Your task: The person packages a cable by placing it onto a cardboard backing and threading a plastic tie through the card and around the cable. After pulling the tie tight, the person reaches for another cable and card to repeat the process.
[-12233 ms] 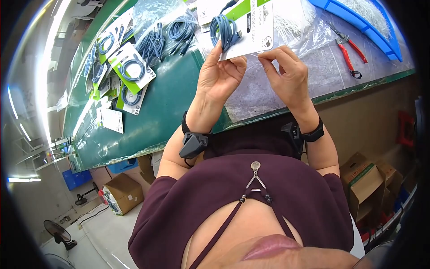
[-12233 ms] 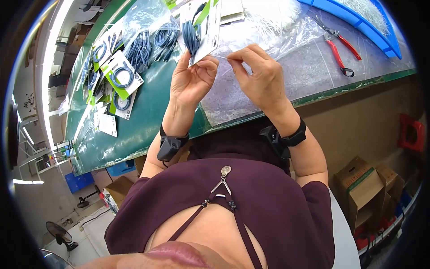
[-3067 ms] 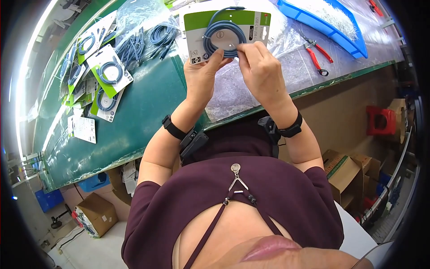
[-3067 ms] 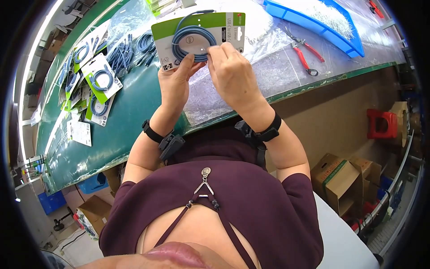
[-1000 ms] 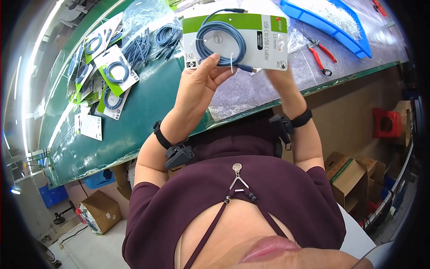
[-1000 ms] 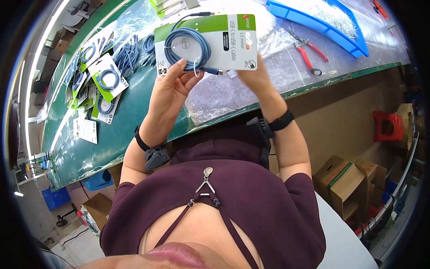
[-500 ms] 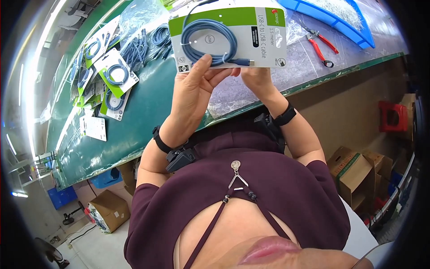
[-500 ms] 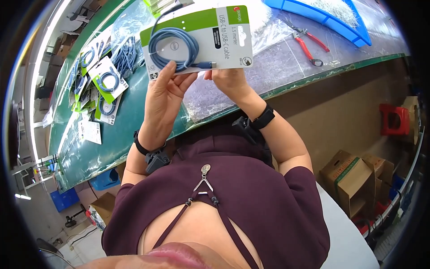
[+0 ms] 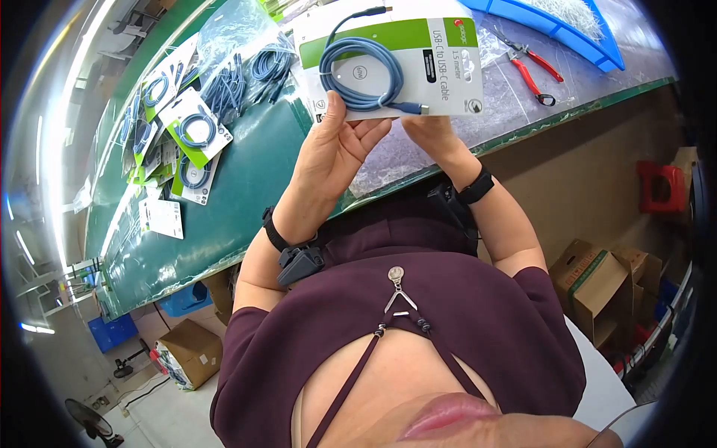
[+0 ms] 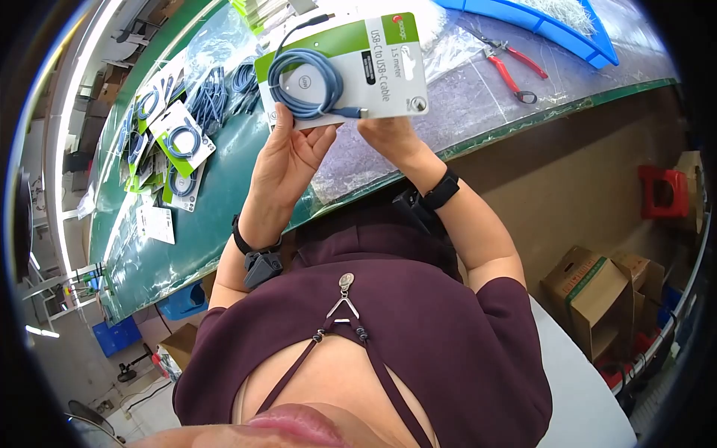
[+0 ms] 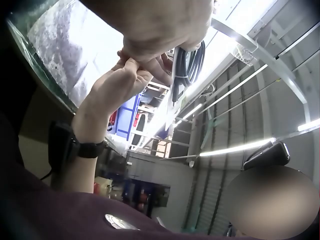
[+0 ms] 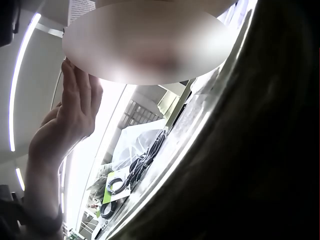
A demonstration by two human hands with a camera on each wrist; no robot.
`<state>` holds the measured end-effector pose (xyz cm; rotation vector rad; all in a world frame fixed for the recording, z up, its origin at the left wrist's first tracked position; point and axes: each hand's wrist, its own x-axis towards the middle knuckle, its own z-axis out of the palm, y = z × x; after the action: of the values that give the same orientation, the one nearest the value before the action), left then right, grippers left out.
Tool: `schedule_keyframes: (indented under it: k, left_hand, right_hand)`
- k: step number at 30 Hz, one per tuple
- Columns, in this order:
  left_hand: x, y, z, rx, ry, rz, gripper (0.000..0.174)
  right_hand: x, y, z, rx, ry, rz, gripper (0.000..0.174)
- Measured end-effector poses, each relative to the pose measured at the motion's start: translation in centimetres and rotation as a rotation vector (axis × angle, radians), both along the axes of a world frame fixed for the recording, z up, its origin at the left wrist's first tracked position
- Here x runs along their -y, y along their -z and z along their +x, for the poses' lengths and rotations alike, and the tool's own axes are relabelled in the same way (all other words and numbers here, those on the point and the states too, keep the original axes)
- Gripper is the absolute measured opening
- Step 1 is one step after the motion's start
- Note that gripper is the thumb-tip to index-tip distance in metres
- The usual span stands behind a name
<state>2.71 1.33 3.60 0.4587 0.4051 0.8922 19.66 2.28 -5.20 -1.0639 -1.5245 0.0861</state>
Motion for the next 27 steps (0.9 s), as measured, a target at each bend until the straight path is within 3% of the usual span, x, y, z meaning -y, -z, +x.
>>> schedule_keyframes:
  k: [2, 5, 8, 9, 12, 14, 16, 19, 22, 27]
  left_hand:
    - [0.1, 0.2, -0.2, 0.129, 0.058, -0.013, 0.043]
    - [-0.1, 0.8, -0.1, 0.035, -0.048, 0.035, 0.042]
    - [-1.5, 1.4, -0.4, -0.031, -0.176, 0.118, 0.041]
    - [-2.0, 2.0, -0.6, -0.049, -0.230, 0.136, 0.041]
    - [-1.8, 1.6, -0.9, -0.079, -0.217, 0.177, 0.041]
    - [-1.0, 1.6, -1.1, -0.105, -0.083, 0.199, 0.042]
    - [-1.7, 0.9, -2.0, -0.132, -0.055, 0.221, 0.042]
    - [-2.9, 0.2, -4.2, -0.175, -0.032, 0.250, 0.042]
    - [-4.4, 0.1, -5.5, -0.453, 0.041, 0.456, 0.041]
    - [-5.3, 0.4, -5.9, -0.624, 0.137, 0.625, 0.037]
  right_hand:
    - [-0.2, -0.3, -0.6, -0.008, -0.019, 0.018, 0.030]
    - [0.6, -0.4, -1.5, -0.026, -0.078, 0.040, 0.032]
    - [0.3, -2.1, -1.5, -0.351, -0.201, -0.454, 0.026]
    - [0.3, -2.9, -1.9, -0.348, -0.216, -0.437, 0.026]
    - [1.5, -4.6, -2.4, -1.490, -0.805, -0.492, 0.021]
    - [0.8, -4.4, -0.7, -1.383, -0.779, -0.514, 0.023]
    - [0.3, -3.9, 1.2, -1.168, -0.722, -0.570, 0.029]
    - [0.7, -5.5, 2.9, -1.099, -0.786, -0.655, 0.030]
    - [0.6, -6.5, 3.3, -1.020, -0.820, -0.726, 0.031]
    - [0.7, -7.5, 3.9, -0.882, -0.851, -0.838, 0.034]
